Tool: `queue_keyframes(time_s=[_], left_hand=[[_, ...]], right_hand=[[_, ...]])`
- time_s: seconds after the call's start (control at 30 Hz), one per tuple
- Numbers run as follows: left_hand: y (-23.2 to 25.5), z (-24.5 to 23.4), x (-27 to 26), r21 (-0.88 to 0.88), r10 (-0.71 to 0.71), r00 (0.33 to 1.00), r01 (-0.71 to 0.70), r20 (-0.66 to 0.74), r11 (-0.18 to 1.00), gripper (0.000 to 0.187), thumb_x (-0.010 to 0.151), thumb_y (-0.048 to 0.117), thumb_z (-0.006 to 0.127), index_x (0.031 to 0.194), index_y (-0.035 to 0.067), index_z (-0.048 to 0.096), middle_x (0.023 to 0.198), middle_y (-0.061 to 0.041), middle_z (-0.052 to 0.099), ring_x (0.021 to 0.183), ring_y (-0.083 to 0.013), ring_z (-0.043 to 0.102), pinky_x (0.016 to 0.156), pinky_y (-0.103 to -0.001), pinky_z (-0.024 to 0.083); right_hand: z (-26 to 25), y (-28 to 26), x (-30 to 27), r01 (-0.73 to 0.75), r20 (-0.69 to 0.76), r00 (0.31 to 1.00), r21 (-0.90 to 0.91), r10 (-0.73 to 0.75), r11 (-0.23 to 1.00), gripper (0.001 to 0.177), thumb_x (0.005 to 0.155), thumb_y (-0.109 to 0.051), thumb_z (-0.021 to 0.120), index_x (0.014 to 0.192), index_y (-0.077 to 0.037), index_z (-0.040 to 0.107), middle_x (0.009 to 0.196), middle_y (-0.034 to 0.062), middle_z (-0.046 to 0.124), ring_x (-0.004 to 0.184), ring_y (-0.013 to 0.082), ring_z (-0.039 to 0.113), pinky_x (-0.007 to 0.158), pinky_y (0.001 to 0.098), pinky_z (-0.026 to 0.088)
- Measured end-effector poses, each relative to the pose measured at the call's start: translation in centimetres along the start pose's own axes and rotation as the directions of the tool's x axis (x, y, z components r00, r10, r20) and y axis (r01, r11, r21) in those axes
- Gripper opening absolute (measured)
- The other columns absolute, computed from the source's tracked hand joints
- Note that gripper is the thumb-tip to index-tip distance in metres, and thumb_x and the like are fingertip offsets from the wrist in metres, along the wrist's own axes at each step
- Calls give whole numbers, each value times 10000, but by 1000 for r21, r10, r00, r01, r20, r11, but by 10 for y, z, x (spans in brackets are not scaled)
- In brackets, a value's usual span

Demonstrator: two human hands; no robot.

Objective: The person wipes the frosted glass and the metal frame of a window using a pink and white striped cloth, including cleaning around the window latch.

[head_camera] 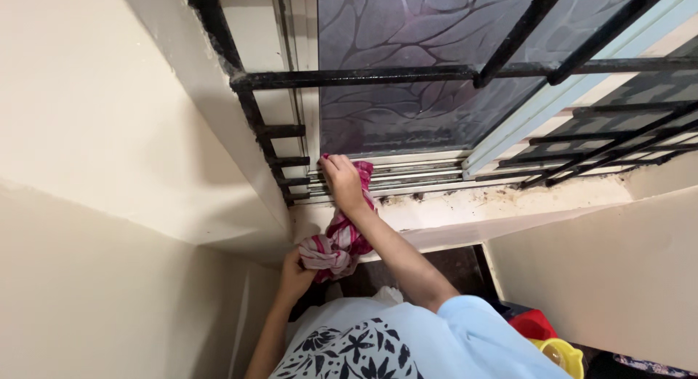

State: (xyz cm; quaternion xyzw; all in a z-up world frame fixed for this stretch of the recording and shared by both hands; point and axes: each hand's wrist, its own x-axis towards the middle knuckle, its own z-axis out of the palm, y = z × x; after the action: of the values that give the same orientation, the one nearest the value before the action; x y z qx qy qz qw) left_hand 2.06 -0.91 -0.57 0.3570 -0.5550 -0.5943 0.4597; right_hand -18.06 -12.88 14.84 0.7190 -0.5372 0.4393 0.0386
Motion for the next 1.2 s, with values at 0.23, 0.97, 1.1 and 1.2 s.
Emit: queue_keyframes(time_s=[0.23, 0.97, 1.1, 1.2], left_hand=[[24, 7, 10, -45, -12, 1000, 12, 13, 999, 309, 806, -32, 752, 1108, 24, 716, 1059, -44, 756, 989, -132, 697, 896, -300, 560], [2, 17, 18, -33, -51, 998, 53, 46, 998, 294, 799, -44, 742, 1075, 48, 701, 1001, -34, 751, 935, -122, 696, 839, -292, 566], [8, 15, 19, -19, -10, 998, 11, 66, 1000, 271, 810, -49, 756, 1062, 39, 711, 1004, -41, 754, 944, -124, 690, 850, -293, 563], [9, 16, 20, -95, -93, 993, 100, 71, 990, 293, 806, -51, 749, 1080, 44, 703, 1018, -34, 748, 951, -119, 689, 852, -291, 566]], right_hand=[[-18, 28, -6, -6, 44, 999, -40, 8, 999, 212, 860, -4, 676, 1067, -18, 720, 1025, 143, 668, 986, 335, 644, 864, 415, 525], [-21, 1, 3, -142, -96, 984, 66, 148, 988, 128, 886, 7, 692, 1005, -23, 652, 944, 161, 690, 898, 354, 660, 786, 426, 518], [-6, -5, 4, -145, -56, 987, 75, 150, 986, 135, 895, 1, 704, 1006, -24, 633, 869, 164, 667, 820, 357, 650, 723, 438, 504], [4, -8, 7, -179, -69, 980, 118, 188, 977, 143, 894, -10, 709, 1006, -25, 621, 849, 160, 667, 788, 348, 650, 692, 430, 504]])
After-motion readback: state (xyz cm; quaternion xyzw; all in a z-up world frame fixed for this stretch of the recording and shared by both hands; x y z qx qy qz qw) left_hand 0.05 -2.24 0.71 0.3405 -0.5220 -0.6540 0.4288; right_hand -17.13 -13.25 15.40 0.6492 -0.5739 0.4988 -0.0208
